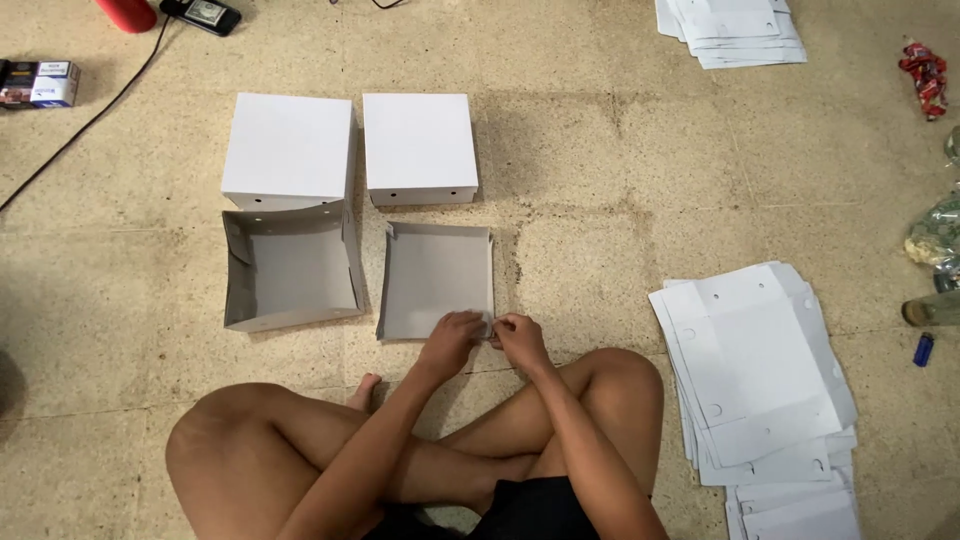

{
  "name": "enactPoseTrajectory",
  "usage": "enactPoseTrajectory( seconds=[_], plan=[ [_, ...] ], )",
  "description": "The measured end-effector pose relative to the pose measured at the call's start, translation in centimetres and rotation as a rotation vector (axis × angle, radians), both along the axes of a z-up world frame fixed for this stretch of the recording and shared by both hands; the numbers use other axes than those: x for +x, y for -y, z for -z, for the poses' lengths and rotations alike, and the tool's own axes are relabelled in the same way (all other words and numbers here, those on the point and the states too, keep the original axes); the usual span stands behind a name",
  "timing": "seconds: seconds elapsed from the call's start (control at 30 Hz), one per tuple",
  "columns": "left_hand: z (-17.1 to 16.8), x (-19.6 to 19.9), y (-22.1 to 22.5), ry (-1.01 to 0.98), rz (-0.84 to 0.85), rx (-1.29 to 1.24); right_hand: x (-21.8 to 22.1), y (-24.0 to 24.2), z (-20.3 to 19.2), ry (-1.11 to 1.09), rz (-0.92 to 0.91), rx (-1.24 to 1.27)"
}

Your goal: Assembling white cardboard boxes by folding flat sheets and tucking in tabs.

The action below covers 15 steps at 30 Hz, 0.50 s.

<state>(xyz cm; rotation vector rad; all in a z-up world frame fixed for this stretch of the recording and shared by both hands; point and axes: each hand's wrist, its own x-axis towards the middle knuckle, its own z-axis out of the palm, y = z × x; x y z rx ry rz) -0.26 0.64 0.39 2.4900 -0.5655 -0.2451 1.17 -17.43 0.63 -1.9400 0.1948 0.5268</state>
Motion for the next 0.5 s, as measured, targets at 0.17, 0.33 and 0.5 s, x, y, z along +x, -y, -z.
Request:
enactPoseTrajectory(
  seconds=[0.17, 0.33, 0.5],
  plan=[
    [0.0, -1.5, -0.5, -0.072, 0.090, 0.296, 0.0, 0.4, 2.4, -0.070, 0.088, 0.022],
    [-0.6, -2.6, -2.8, -0.146, 0.179, 0.298, -0.1, -0.6, 1.3, -0.111, 0.190, 0.104],
    [2.0, -0.9, -2.8, 0.096, 0.072, 0.250, -0.5, -0.9, 0.1, -0.033, 0.037, -0.072]
  ],
)
